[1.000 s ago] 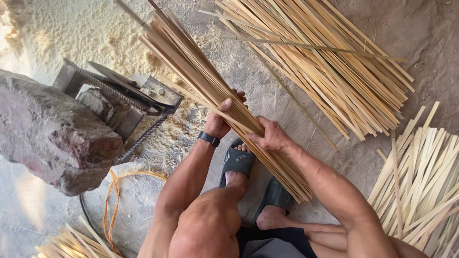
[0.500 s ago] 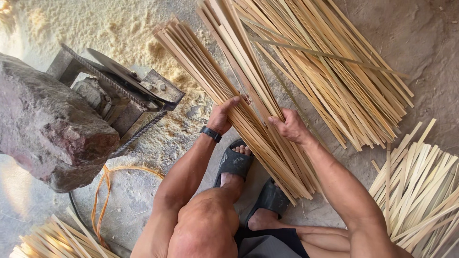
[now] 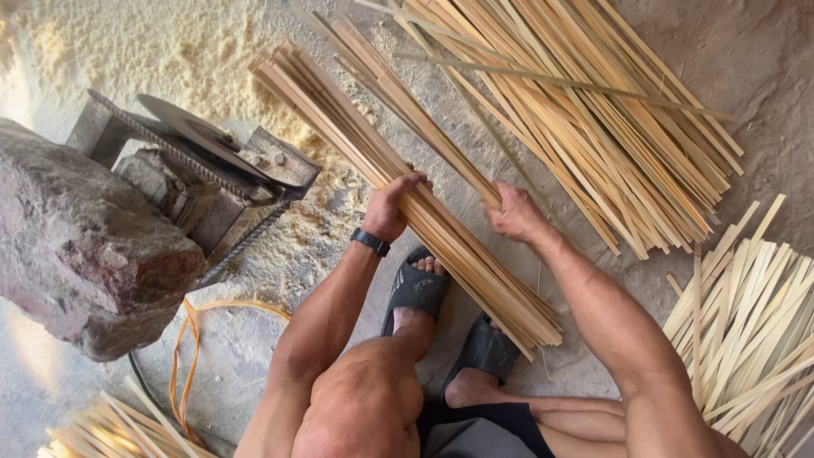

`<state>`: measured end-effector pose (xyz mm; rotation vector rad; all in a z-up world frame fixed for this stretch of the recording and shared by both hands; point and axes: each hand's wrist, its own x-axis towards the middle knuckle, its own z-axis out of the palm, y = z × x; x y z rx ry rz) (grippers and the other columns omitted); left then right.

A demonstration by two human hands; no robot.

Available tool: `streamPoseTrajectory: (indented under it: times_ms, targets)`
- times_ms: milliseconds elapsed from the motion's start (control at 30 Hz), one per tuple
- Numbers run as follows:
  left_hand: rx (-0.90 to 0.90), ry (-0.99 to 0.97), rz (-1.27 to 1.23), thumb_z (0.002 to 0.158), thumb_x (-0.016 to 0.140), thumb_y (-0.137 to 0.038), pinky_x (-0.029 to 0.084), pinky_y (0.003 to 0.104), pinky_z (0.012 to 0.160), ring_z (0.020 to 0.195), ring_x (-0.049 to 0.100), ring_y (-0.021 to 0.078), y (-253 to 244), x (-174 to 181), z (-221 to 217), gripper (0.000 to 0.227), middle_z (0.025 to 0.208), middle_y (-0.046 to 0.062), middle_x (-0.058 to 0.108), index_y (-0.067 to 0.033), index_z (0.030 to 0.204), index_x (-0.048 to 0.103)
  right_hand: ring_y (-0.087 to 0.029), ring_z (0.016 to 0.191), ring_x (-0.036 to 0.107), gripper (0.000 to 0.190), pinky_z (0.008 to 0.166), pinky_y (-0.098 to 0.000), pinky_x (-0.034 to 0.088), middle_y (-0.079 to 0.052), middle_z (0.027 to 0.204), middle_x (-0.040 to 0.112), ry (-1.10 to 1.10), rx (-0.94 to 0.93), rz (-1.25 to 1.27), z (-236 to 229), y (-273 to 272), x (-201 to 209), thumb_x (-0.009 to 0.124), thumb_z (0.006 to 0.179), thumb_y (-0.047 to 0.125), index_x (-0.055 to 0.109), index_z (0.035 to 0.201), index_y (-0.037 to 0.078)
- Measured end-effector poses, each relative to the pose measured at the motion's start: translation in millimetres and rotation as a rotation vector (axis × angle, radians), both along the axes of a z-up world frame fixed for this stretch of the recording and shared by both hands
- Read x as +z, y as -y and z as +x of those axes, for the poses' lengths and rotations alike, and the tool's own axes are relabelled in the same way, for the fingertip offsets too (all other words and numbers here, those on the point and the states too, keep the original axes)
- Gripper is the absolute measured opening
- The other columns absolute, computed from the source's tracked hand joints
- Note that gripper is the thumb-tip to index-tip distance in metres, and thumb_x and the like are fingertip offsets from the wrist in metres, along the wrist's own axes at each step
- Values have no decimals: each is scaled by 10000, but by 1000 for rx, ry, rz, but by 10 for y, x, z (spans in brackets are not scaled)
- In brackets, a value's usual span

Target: The person sits on the floor and uses a circular saw to cut bundles of bamboo strips into shorter lengths. The person gathers the cut pieces and places them into a pile on the floor.

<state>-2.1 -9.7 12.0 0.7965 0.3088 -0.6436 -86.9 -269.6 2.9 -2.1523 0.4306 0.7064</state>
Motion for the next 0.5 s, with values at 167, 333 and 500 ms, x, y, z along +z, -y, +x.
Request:
streamPoseTrajectory:
  times_ms: [167,333,500]
  targets:
    - [-9,1,-116,862,665,-29,623,485,809,895,705,294,31,39,-57,400,928,135,684,-9,1230,509,-328,928,698,699,751,-506,618,-240,1142,685,181,72,-468,439,437,25,622,938,526,474,1386,11]
    - [53,-5,-140,854,657,-39,608,481,817,889,690,309,87,303,-68,430,938,151,669,-13,1247,485,-380,1340,550,1180,1047,-559,508,-253,1486,527,298,147,127,105,-56,654,738,777,752,282,1619,62]
    - [93,92,-221,845,765,-161,585,493,934,1015,652,325,100,950,-217,601,1066,168,630,-1,1334,456,-345,929,708,1053,840,-481,622,-212,1211,633,271,194,-174,-437,-881,1317,917,594,452,385,1407,45]
